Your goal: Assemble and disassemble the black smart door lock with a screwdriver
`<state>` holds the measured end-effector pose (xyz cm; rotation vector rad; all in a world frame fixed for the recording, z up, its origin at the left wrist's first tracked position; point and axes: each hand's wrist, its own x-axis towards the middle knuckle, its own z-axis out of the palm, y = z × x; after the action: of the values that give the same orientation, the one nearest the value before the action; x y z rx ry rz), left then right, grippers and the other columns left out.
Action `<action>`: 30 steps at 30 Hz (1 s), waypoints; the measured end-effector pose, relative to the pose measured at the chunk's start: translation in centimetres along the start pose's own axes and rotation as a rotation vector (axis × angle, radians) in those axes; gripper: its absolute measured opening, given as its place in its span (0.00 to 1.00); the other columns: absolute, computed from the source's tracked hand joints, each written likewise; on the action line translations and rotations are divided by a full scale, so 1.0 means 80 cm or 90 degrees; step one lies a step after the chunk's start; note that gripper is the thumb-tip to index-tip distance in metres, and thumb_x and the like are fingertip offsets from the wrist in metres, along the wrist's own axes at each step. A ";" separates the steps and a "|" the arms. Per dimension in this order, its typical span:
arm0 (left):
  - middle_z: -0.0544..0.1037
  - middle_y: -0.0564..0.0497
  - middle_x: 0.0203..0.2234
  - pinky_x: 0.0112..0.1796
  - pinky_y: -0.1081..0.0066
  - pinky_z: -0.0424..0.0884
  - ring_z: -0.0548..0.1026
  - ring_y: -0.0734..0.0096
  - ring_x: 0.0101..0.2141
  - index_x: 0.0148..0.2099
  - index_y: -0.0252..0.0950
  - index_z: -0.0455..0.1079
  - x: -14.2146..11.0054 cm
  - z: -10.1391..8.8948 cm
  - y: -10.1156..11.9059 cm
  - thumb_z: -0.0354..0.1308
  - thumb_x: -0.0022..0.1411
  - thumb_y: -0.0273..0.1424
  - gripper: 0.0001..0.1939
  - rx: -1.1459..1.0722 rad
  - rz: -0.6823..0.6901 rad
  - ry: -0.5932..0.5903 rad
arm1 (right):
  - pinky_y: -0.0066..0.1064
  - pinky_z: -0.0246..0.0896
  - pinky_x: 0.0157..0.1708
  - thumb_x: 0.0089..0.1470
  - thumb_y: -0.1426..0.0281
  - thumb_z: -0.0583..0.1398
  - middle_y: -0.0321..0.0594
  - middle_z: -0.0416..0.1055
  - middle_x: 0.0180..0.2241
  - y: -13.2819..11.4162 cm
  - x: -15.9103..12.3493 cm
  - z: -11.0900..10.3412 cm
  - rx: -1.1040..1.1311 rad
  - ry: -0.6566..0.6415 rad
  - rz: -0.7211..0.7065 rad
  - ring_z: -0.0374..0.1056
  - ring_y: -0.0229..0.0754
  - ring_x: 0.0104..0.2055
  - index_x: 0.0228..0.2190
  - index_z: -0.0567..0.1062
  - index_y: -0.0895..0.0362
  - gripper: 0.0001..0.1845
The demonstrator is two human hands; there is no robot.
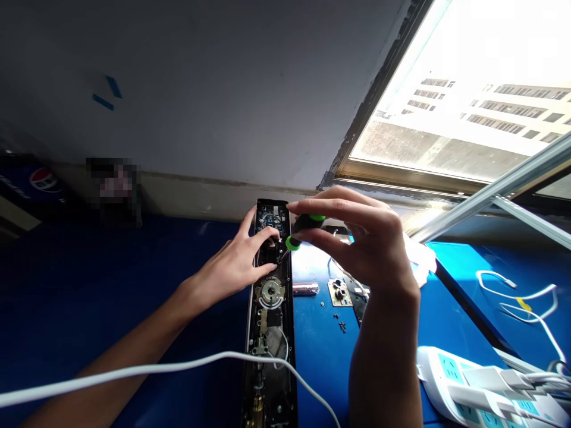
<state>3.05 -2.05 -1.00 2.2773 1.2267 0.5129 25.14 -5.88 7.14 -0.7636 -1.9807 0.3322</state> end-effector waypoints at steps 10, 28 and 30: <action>0.31 0.52 0.78 0.65 0.44 0.69 0.59 0.32 0.70 0.65 0.49 0.65 -0.001 0.002 -0.001 0.66 0.64 0.42 0.30 0.018 0.002 0.013 | 0.36 0.78 0.51 0.63 0.75 0.65 0.39 0.80 0.54 -0.015 -0.003 -0.008 0.058 -0.075 0.101 0.78 0.43 0.53 0.57 0.77 0.52 0.22; 0.33 0.51 0.77 0.62 0.43 0.72 0.65 0.33 0.67 0.63 0.50 0.67 0.002 0.005 -0.006 0.67 0.63 0.39 0.27 0.010 0.025 0.023 | 0.40 0.69 0.62 0.65 0.76 0.59 0.45 0.73 0.59 -0.019 0.000 -0.003 0.024 -0.142 0.136 0.63 0.49 0.69 0.52 0.71 0.53 0.15; 0.33 0.51 0.77 0.62 0.43 0.72 0.66 0.33 0.67 0.63 0.50 0.68 0.002 0.006 -0.006 0.67 0.63 0.39 0.27 0.009 0.025 0.026 | 0.40 0.71 0.60 0.63 0.79 0.59 0.44 0.73 0.59 -0.023 -0.001 -0.006 0.027 -0.156 0.153 0.67 0.48 0.67 0.53 0.72 0.53 0.19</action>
<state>3.05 -1.84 -1.63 2.3173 1.2098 0.5697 24.91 -7.40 8.27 -0.9751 -2.1040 0.6337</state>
